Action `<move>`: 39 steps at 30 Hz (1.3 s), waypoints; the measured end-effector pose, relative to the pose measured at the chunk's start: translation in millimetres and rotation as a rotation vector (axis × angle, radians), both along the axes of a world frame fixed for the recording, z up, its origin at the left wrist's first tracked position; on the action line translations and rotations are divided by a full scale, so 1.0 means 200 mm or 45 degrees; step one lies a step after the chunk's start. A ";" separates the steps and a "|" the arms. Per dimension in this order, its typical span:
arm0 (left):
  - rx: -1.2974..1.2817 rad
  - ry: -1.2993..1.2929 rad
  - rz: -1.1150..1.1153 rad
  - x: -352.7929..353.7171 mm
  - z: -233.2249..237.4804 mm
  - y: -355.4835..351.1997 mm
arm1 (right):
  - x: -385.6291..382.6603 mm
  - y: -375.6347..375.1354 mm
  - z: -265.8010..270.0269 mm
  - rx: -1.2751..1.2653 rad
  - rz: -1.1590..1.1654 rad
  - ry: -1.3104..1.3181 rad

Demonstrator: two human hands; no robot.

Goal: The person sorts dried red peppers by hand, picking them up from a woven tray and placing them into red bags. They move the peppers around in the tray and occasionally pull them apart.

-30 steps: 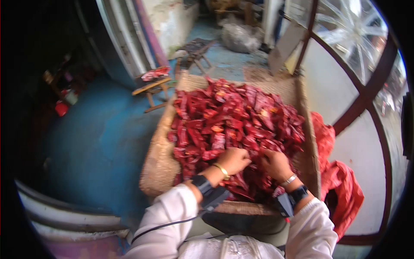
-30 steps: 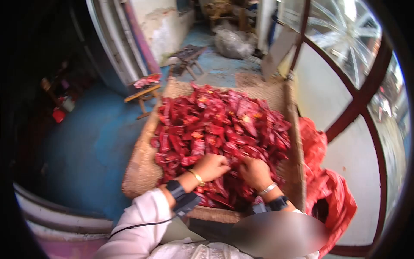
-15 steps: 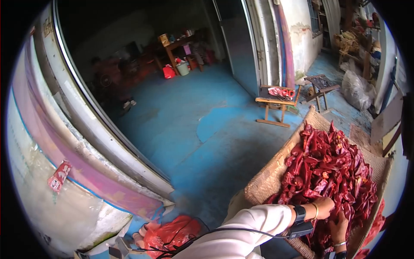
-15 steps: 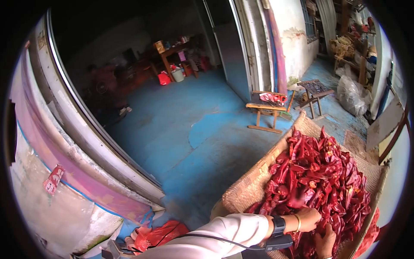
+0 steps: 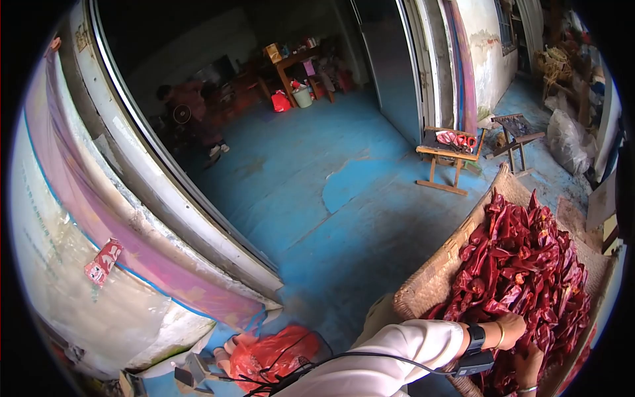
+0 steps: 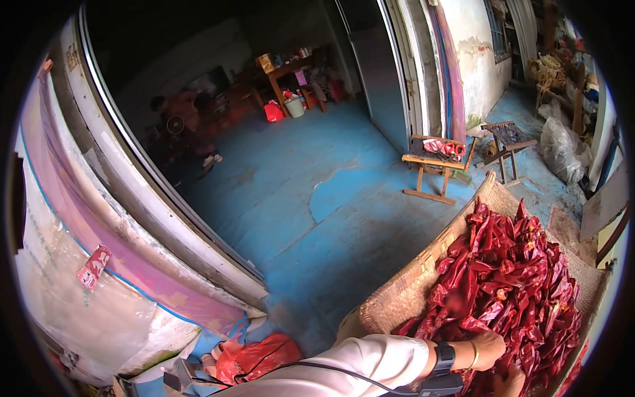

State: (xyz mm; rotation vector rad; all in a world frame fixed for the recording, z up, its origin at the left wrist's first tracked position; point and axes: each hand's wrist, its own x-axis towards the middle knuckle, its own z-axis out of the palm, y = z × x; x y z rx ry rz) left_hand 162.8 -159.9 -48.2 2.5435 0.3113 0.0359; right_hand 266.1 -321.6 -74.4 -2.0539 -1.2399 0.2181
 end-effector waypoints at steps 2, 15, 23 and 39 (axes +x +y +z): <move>0.003 -0.014 -0.009 0.00 -0.02 0.00 | 0.01 0.00 0.02 0.016 0.029 -0.003; 0.046 -0.121 -0.067 -0.05 0.08 0.03 | -0.02 0.02 0.19 0.074 -0.139 0.368; 0.152 -0.011 -0.194 -0.04 0.08 0.07 | -0.04 -0.01 0.25 0.042 -0.244 0.432; 0.054 0.030 -0.191 -0.05 0.13 0.08 | -0.05 -0.14 0.59 0.478 -0.272 1.115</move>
